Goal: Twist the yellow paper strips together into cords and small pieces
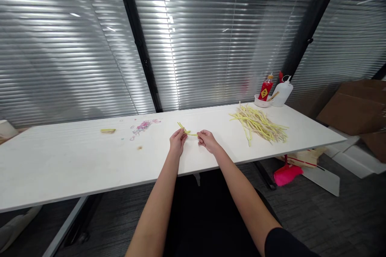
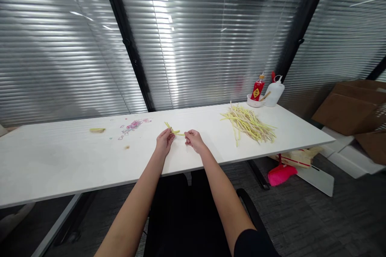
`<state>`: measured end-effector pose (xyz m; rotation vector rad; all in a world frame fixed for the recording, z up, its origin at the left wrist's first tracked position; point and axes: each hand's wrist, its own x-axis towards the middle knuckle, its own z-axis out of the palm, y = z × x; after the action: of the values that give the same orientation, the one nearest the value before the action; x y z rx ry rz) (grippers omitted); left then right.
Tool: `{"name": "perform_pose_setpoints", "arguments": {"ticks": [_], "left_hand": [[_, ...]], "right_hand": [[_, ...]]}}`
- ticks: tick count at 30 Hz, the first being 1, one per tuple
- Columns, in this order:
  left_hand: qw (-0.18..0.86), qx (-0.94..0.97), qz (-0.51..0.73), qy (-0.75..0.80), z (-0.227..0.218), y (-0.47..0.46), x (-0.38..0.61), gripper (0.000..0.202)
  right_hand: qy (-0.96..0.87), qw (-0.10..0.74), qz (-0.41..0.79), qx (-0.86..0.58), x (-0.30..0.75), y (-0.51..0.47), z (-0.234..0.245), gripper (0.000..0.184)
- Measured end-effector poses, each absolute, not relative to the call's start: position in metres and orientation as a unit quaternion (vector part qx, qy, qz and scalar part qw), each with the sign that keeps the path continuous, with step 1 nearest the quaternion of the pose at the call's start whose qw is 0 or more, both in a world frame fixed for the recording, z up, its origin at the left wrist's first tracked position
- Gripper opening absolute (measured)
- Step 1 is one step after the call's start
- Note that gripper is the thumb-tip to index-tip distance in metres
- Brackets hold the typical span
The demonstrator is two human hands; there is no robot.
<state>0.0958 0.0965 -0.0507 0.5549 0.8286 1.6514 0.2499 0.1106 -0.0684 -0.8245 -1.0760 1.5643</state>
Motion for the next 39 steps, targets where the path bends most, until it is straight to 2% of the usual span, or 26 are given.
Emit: {"name": "perform_pose_setpoints", "arguments": {"ticks": [10,17,22,30,39], "left_hand": [[0.588,0.306,0.667,0.339,-0.0541,0.0982,0.0938,0.039],[0.592,0.331,0.651,0.341,-0.0539,0.0959,0.0946,0.027],[0.581,0.326,0.663,0.343,-0.0524,0.0935,0.0964,0.029],[0.561,0.397,0.636,0.352,-0.0574,0.0938,0.0973,0.030],[0.534,0.469,0.596,0.374,-0.0604,0.0931,0.0986,0.032]], "right_hand": [[-0.420,0.523,0.652,-0.353,0.2490,0.1123,-0.0693,0.034],[-0.364,0.545,0.681,-0.328,0.2516,0.1129,-0.0651,0.033],[-0.309,0.597,0.685,-0.282,0.2577,0.1145,-0.0619,0.034],[-0.428,0.539,0.659,-0.305,0.2524,0.1080,-0.0616,0.035],[-0.450,0.542,0.637,-0.312,0.2512,0.1094,-0.0631,0.032]]}}
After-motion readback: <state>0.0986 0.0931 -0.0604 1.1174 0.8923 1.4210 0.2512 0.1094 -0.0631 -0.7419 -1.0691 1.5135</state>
